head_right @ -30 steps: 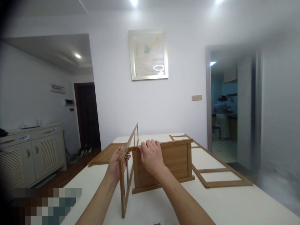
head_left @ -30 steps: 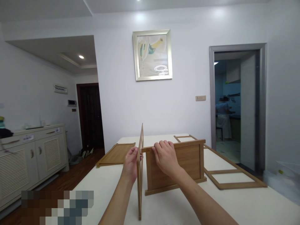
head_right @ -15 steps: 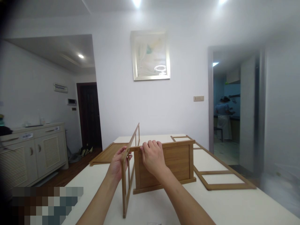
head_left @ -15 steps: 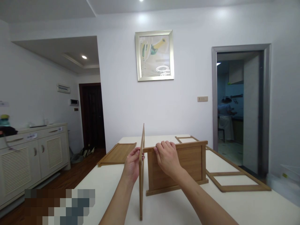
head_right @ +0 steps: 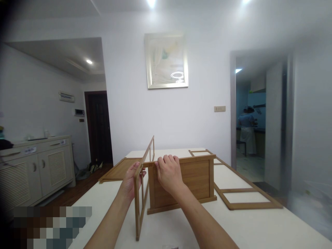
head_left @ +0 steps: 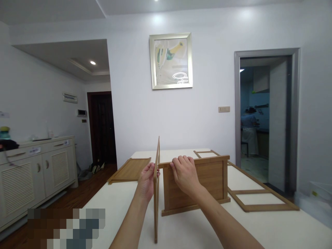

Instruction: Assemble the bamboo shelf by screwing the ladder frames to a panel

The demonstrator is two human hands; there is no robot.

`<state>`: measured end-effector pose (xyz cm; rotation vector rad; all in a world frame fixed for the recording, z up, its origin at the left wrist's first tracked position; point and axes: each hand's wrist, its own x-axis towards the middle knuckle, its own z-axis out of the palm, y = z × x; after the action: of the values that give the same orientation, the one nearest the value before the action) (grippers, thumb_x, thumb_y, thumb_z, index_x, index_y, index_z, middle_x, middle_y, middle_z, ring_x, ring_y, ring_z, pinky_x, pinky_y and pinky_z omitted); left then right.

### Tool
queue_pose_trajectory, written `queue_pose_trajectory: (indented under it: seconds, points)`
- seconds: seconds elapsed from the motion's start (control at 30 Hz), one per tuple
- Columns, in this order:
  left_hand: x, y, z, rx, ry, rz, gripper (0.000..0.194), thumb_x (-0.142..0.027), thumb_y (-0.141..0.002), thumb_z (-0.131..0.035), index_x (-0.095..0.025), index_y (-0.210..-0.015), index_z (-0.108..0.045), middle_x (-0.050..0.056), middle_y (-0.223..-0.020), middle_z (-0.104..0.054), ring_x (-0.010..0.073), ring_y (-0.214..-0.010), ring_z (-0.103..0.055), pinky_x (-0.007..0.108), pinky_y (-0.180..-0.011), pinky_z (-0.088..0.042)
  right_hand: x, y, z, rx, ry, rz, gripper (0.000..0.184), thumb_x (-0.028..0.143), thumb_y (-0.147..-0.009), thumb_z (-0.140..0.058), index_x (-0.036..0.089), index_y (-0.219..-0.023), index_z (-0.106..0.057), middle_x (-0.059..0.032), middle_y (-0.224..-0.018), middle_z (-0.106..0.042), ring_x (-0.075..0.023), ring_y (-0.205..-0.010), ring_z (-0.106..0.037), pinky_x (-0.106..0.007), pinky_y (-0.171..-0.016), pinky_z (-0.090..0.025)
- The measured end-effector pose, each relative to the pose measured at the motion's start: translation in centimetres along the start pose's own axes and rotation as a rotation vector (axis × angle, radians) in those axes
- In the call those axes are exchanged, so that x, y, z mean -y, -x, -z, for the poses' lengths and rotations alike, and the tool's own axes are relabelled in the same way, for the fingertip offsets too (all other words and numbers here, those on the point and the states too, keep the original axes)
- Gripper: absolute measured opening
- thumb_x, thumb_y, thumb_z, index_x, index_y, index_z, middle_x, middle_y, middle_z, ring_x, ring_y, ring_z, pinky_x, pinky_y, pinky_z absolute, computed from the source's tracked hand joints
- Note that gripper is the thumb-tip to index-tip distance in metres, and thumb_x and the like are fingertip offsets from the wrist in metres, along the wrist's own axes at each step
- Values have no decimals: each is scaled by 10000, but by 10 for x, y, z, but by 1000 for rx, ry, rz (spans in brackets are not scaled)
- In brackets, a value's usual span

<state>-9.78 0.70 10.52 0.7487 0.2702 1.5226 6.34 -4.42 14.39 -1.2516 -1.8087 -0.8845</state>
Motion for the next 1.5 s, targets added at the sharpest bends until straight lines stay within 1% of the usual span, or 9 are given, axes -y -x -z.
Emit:
queue_pose_trajectory:
  seconds: [0.13,0.33,0.5,0.77,0.9,1.03,1.23,1.5]
  points:
    - [0,-2,2,3,9,9,252,-216,-629,-854,-124,-785,-678,15,-679,-659,102,-590,-615,204,-536,-502,0,0,0,-4,9,7,251,255,-983,-397,196,-781,-534,-41,-790,-547,-180,-747,-415,-336,-770,-272]
    - [0,-4,4,10,18,22,206,-181,-655,-831,-131,-797,-690,29,-697,-678,114,-603,-631,212,-533,-501,-1,1,0,-7,12,15,249,253,-981,-399,196,-785,-540,-41,-792,-550,-180,-744,-421,-335,-767,-271]
    - [1,-4,6,11,30,23,212,-159,-654,-828,-138,-815,-691,32,-707,-681,122,-624,-638,215,-543,-506,-2,1,-1,0,15,11,255,259,-985,-390,195,-789,-540,-46,-803,-552,-182,-749,-422,-337,-770,-271]
    - [0,-3,7,52,18,32,233,-191,-656,-838,-146,-829,-689,22,-706,-664,115,-643,-628,207,-559,-503,-1,1,0,-6,21,13,252,251,-983,-393,194,-787,-542,-42,-793,-550,-180,-746,-426,-334,-769,-269]
    - [-2,1,4,55,22,23,253,-237,-671,-829,-154,-854,-676,15,-724,-650,120,-655,-625,212,-561,-499,-1,0,0,-11,23,16,249,248,-981,-397,194,-785,-542,-43,-793,-551,-181,-746,-426,-333,-768,-269]
    - [-4,4,0,95,19,9,275,-277,-681,-823,-175,-865,-644,-9,-740,-634,114,-649,-621,209,-548,-489,-1,0,0,-14,16,19,257,251,-983,-394,194,-781,-542,-45,-791,-553,-181,-742,-422,-333,-764,-267]
    - [-2,2,0,51,12,16,309,-251,-624,-859,-164,-817,-635,-16,-688,-630,102,-601,-606,196,-513,-462,-1,0,0,-2,13,16,258,259,-988,-385,197,-792,-541,-46,-806,-557,-183,-754,-421,-333,-773,-267]
    - [-2,-1,2,44,15,38,283,-222,-632,-852,-149,-836,-670,4,-711,-663,106,-606,-615,207,-523,-473,-1,0,0,-19,24,29,247,253,-980,-402,194,-787,-545,-46,-794,-552,-183,-749,-427,-332,-763,-266]
